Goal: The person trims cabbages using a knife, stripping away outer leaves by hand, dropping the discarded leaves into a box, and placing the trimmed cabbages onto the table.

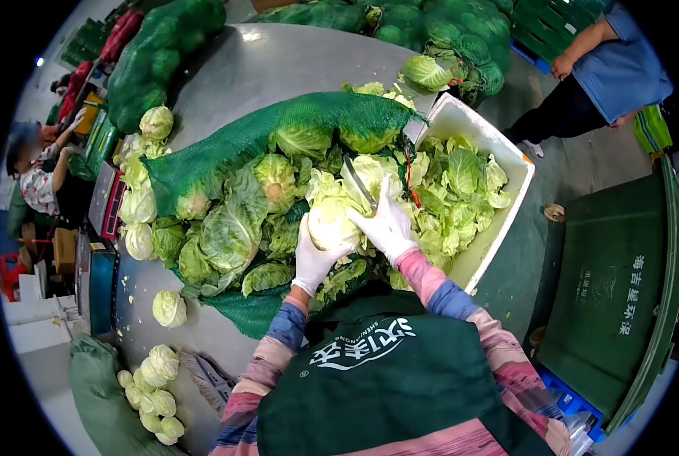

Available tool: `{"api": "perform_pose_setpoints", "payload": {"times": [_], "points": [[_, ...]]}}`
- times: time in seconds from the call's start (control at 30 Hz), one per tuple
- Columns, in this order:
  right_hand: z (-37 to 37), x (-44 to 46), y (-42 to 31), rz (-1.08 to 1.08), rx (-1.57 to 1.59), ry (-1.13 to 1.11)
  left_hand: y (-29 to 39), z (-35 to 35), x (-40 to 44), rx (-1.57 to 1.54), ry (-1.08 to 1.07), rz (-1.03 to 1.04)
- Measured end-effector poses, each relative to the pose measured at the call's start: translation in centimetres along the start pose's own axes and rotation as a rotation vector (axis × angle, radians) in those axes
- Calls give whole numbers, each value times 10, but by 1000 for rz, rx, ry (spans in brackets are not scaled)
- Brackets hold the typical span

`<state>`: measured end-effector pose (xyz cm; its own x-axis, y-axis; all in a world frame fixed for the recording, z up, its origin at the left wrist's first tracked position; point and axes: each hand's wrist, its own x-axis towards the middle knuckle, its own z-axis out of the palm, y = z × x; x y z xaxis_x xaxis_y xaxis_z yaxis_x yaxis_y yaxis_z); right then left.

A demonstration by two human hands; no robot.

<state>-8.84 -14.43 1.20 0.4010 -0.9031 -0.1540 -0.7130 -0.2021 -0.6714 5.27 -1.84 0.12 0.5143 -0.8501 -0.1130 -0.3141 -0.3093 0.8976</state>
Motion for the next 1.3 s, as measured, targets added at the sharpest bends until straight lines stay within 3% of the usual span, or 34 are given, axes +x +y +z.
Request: {"api": "perform_pose_setpoints", "payload": {"times": [0.1, 0.17, 0.3, 0.37, 0.43, 0.5, 0.53, 0.57, 0.63, 0.77, 0.83, 0.9, 0.93, 1.03, 1.1, 1.13, 1.17, 1.27, 1.3], "points": [[-2, 18, 1, 173, -90, -186, 1, -2, -1, 10, 2, 4], [28, 29, 38, 119, -181, -55, -2, -9, -7, -57, -59, 8], [11, 31, 32, 143, -148, -144, -22, -12, -4, -295, -75, -4], [5, 26, 37, -57, -50, -9, -23, -10, 0, -276, -68, 12], [-31, 3, -2, -54, -170, -23, -22, -5, -2, -261, -64, 8], [-41, -13, -24, -274, -131, -90, -18, 2, -3, -135, -24, 49], [-33, -17, -25, -413, -154, -52, -8, 4, -5, -5, 32, 145], [-17, -16, -24, -543, -163, 102, 4, 8, -10, 41, 18, 83], [-6, -8, -28, -427, -278, -12, 5, 10, -15, 162, 28, 150], [-16, 13, -28, -397, -261, -194, 6, 6, -22, 136, 20, 139], [-5, 36, -3, -82, -113, -227, 5, 7, -30, 249, -10, 274], [14, 45, 29, -14, -212, -83, 3, 4, -35, 243, -23, 271], [10, 44, 34, 93, -212, -149, 0, 3, -34, 147, -40, 224], [-2, 34, 36, 64, -207, -139, -1, -5, -23, 28, -37, 173], [-4, 14, 23, -126, -127, 49, -3, -5, -25, -21, -41, 140], [-23, 3, 0, -66, -64, -92, -7, -3, -21, -40, -41, 119], [-17, 3, 4, -90, -120, -34, -9, -3, -19, -40, -41, 119], [-5, -24, 16, -377, -38, 24, -16, -1, -14, -38, -33, 150], [-11, -41, 5, -329, -135, -165, -16, 0, -13, -38, -44, 147]]}}
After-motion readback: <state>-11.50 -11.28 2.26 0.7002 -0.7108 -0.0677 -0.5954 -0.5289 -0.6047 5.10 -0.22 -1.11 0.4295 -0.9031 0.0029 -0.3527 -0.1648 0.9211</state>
